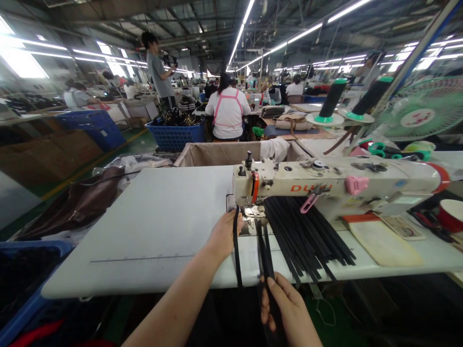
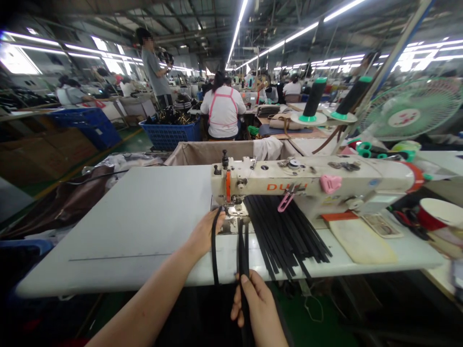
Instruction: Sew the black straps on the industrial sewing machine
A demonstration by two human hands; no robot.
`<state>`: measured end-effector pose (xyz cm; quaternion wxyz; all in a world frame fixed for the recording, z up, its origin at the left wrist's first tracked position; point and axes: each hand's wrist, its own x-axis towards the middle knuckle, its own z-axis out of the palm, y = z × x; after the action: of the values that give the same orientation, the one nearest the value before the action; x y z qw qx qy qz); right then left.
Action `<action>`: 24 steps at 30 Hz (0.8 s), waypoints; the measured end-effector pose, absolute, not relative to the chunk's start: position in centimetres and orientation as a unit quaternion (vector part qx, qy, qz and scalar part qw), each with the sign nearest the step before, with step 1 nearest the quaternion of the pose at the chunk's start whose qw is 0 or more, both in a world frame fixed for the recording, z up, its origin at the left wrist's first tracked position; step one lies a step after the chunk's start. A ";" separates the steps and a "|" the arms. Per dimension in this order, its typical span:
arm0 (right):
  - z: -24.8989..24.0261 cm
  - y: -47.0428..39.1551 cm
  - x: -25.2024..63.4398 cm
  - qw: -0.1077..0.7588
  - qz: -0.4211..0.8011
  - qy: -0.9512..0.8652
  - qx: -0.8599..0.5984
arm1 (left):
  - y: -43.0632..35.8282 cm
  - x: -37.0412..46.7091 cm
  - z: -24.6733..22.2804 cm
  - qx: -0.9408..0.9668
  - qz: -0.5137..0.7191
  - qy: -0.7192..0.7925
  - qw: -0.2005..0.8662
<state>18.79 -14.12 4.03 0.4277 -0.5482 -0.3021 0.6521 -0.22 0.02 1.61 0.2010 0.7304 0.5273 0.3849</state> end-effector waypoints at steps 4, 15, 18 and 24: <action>3.8 -14.0 19.0 0.429 0.645 -0.306 -0.553 | 0.2 -0.8 1.8 0.607 0.468 0.583 0.269; 2.8 -13.4 17.8 0.415 0.647 -0.346 -0.538 | -1.2 -0.9 4.0 0.692 0.536 0.475 0.088; 3.0 -12.7 17.4 0.413 0.645 -0.347 -0.542 | -0.1 -1.1 3.3 0.723 0.497 0.471 0.087; 3.6 -11.5 16.6 0.431 0.634 -0.325 -0.553 | 6.2 -1.6 2.4 0.678 0.412 0.567 0.222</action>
<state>16.58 -11.53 3.63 0.4312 -0.5535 -0.3249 0.6341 -1.60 6.19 2.40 0.2224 0.6781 0.5667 0.4117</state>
